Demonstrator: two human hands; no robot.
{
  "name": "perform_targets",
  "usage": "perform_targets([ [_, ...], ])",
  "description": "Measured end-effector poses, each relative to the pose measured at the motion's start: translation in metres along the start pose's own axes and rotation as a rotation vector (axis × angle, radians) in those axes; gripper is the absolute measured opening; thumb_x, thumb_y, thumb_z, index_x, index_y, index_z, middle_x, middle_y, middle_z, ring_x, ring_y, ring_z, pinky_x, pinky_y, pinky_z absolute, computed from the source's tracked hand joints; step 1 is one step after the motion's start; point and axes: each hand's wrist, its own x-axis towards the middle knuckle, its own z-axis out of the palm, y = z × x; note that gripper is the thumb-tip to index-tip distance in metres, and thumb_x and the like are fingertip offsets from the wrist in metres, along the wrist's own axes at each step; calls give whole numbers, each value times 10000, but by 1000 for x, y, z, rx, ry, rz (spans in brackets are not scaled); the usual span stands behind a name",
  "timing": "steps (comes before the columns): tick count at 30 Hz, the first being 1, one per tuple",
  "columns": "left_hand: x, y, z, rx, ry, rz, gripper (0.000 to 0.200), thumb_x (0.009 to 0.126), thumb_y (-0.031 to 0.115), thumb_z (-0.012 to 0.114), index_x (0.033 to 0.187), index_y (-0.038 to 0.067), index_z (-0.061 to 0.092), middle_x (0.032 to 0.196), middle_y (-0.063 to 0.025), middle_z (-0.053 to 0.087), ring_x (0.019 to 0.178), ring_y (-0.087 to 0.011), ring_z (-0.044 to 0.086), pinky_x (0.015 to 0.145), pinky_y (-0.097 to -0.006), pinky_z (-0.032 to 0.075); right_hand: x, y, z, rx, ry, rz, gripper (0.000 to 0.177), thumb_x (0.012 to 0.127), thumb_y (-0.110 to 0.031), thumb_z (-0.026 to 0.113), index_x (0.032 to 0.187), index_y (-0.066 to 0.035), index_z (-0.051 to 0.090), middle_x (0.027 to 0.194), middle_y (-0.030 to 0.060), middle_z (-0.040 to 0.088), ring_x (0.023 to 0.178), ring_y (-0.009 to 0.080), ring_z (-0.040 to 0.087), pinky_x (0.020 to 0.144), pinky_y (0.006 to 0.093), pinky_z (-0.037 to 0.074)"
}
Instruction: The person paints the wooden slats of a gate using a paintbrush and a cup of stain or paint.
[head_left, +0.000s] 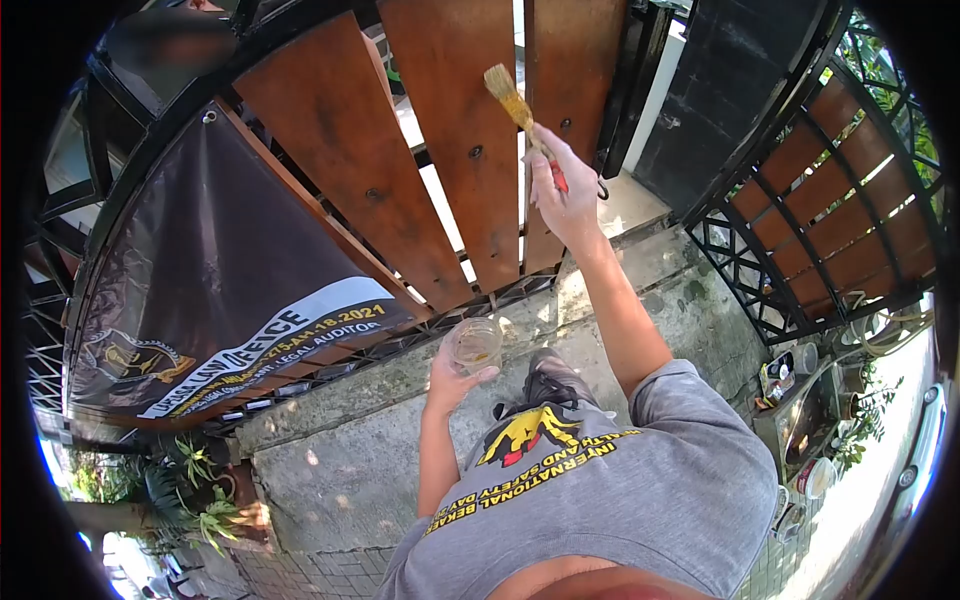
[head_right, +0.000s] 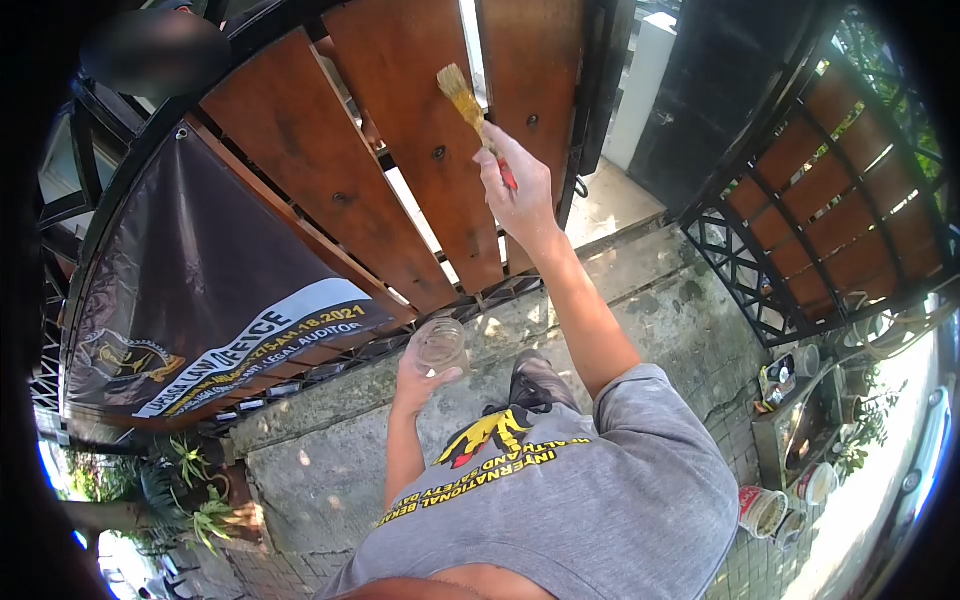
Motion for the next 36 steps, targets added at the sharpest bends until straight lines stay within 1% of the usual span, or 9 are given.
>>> perform_targets([
  [9,-11,-19,0,-132,45,-46,1008,664,87,968,1510,40,423,1408,-83,566,1273,-207,577,1101,-390,495,-87,75,18,-254,-4,-29,359,978,-56,617,1330,12,632,672,127,539,536,165,492,539,316,444],
  [10,-11,-19,-1,-125,40,-55,1009,664,87,968,1511,43,421,1405,-82,566,1272,-207,578,1097,-389,498,-99,81,16,-290,-73,84,365,942,-53,639,1295,37,632,777,210,646,643,328,651,615,390,529],
  [18,-5,-19,-3,-17,34,-64,1008,675,104,968,1516,52,416,1369,-73,594,1223,-206,612,1073,-378,514,-152,122,11,-355,-362,301,224,951,-144,627,1086,20,698,700,257,632,679,434,661,621,463,524],
  [21,-9,-25,-7,-28,57,-61,1003,681,105,966,1517,50,414,1361,-76,604,1223,-207,618,1072,-379,515,-107,72,9,-260,-169,219,216,973,-135,620,1099,21,700,720,226,649,628,365,671,596,406,519],
  [23,-8,-36,-12,-36,72,-60,999,686,102,963,1517,47,412,1360,-82,604,1228,-208,617,1072,-380,514,-70,35,6,-35,-39,268,212,989,-104,623,1141,17,707,744,170,668,591,243,666,581,333,508],
  [25,-8,-26,-9,-75,67,-60,1006,682,103,965,1518,43,408,1367,-91,595,1227,-210,619,1074,-381,513,-38,10,3,-127,110,-37,267,1030,-116,621,1243,26,701,743,26,712,587,43,606,528,224,481],
  [28,-5,-22,-11,-95,64,-88,1017,675,108,970,1519,39,407,1379,-100,585,1231,-209,616,1080,-382,511,-25,18,-2,-275,104,-93,286,1023,-126,653,1266,19,698,725,16,678,573,41,587,520,217,463],
  [31,-5,-21,-12,-86,74,-90,1026,669,112,974,1520,36,406,1386,-100,581,1240,-207,610,1086,-381,508,-64,64,18,-101,119,74,247,959,-73,692,1188,15,721,715,136,659,558,131,585,557,283,491],
  [36,-4,-19,-15,-87,74,-37,1020,679,103,966,1525,36,401,1388,-94,581,1249,-212,603,1088,-380,509,-118,79,24,-77,52,326,268,988,-115,668,1216,26,676,730,110,711,577,130,678,526,281,528],
])
